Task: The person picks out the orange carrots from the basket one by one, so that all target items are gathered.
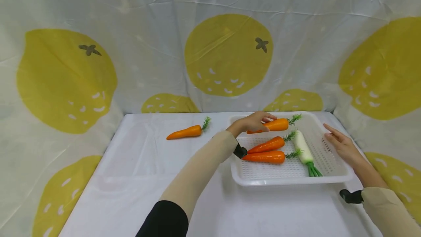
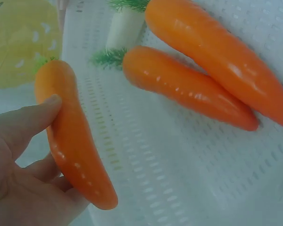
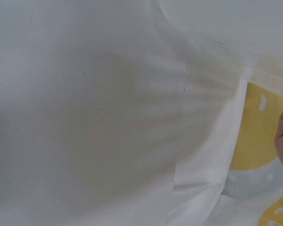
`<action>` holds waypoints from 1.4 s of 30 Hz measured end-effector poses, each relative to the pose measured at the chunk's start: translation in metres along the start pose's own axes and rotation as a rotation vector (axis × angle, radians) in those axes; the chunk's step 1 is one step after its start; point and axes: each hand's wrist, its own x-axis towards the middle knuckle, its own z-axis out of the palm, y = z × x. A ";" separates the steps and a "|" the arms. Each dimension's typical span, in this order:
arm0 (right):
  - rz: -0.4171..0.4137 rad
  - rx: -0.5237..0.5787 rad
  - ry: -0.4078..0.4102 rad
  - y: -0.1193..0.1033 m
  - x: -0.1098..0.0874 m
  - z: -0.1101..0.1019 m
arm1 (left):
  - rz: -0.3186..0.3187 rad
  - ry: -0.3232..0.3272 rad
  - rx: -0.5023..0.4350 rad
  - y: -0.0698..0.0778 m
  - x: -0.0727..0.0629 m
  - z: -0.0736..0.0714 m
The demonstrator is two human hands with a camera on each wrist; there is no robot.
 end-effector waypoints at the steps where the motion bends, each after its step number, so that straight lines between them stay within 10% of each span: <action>1: 0.003 0.002 -0.002 0.000 0.000 0.000 | 0.009 -0.004 0.004 0.001 -0.002 -0.003; 19: -0.010 0.051 -0.027 0.001 0.000 0.001 | 0.150 -0.030 -0.069 0.011 -0.073 -0.058; 42: 0.016 0.003 -0.035 0.002 0.000 0.001 | 0.126 -0.057 -0.123 -0.039 -0.191 -0.099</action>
